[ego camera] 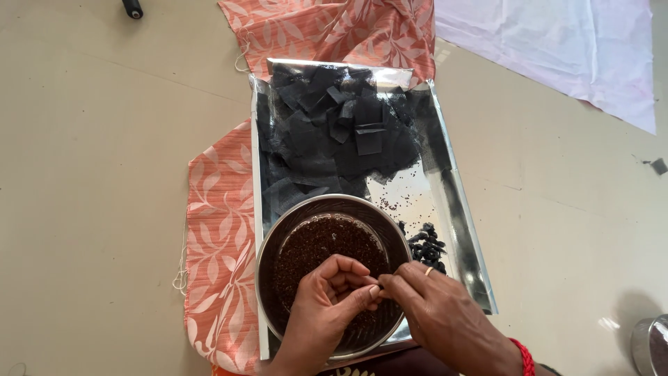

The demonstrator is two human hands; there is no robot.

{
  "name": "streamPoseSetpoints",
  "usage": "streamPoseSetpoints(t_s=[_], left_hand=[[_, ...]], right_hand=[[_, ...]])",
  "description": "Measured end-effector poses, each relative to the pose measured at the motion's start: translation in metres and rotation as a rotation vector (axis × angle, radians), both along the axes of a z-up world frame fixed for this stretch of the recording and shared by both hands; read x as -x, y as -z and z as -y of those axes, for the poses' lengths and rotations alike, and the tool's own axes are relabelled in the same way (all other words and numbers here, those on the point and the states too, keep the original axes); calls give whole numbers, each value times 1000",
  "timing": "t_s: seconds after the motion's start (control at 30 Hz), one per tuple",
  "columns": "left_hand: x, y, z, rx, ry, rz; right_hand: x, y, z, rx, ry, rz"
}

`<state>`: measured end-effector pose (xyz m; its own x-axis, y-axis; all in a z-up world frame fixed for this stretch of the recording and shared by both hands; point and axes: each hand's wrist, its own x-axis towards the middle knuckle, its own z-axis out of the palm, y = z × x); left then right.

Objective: The person is manually stuffing small black cloth squares with a dark granular material and folding them into small pouches.

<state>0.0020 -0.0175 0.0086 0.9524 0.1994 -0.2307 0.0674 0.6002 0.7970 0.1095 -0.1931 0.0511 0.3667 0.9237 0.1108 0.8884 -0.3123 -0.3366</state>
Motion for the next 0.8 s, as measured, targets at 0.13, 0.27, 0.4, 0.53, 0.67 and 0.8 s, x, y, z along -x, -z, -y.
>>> streamPoseSetpoints(t_s=[0.13, 0.27, 0.4, 0.53, 0.67, 0.8], left_hand=[[6, -5, 7, -15, -70, 20], [12, -19, 9, -504, -122, 102], [10, -21, 12, -786, -180, 137], [7, -21, 2, -509, -72, -63], [4, -18, -4, -260, -128, -174], [0, -22, -5, -243, -74, -180]], right_hand=[[0, -16, -12, -6, 49, -114], [-2, -10, -8, -66, 245, -736], [0, 9, 0, -61, 480, -1306], [12, -18, -12, -91, 375, -979], [15, -9, 10, 24, 142, -631], [11, 5, 39, 130, -121, -515]])
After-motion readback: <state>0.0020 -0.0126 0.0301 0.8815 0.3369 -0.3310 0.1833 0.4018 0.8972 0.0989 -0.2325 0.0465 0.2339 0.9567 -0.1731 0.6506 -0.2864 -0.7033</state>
